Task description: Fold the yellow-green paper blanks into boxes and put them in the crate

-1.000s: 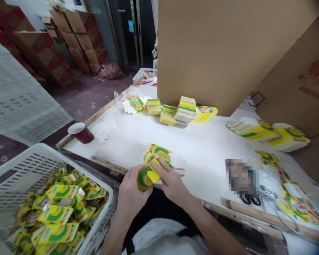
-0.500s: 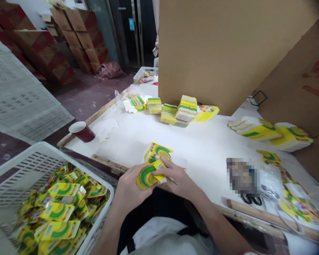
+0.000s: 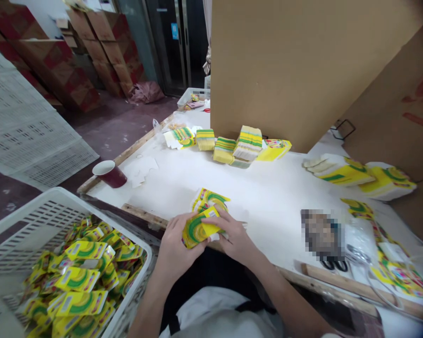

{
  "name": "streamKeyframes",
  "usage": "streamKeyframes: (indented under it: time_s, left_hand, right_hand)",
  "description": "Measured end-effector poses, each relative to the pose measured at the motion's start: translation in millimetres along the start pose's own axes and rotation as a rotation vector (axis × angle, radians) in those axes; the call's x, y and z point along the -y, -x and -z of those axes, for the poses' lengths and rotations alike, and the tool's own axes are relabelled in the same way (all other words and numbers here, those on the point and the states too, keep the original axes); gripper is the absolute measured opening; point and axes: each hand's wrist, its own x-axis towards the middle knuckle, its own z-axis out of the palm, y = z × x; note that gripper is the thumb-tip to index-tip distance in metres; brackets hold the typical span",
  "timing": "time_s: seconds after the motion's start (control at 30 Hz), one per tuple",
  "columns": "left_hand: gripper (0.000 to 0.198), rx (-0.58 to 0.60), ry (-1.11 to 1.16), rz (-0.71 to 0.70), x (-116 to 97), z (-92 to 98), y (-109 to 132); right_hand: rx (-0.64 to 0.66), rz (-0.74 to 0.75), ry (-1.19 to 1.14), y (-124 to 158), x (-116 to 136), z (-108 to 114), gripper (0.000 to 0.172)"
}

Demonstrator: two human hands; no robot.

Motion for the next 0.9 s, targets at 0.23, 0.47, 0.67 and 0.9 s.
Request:
streamKeyframes:
  time_s: [0.23, 0.47, 0.67, 0.9]
  left_hand:
    - [0.052, -0.215, 0.855, 0.546, 8, -5.6, 1]
    - [0.057, -0.185, 0.966, 0.597, 2, -4.3, 2]
    - [0.052, -0.141, 0.963, 0.59, -1, -6.6, -1]
    - [0.044, -0.158, 0.86, 0.569, 0, -4.9, 2]
  right_hand:
    - [-0.144, 0.027, 0.126, 4, -5, 3, 0.042]
    - [0.089, 0.092, 0.08, -2, 0, 12, 0.029]
    - [-0.014, -0.037, -0.174, -5, 8, 12, 0.054]
    - [0.057, -0.107, -0.076, -5, 14, -18, 0.068]
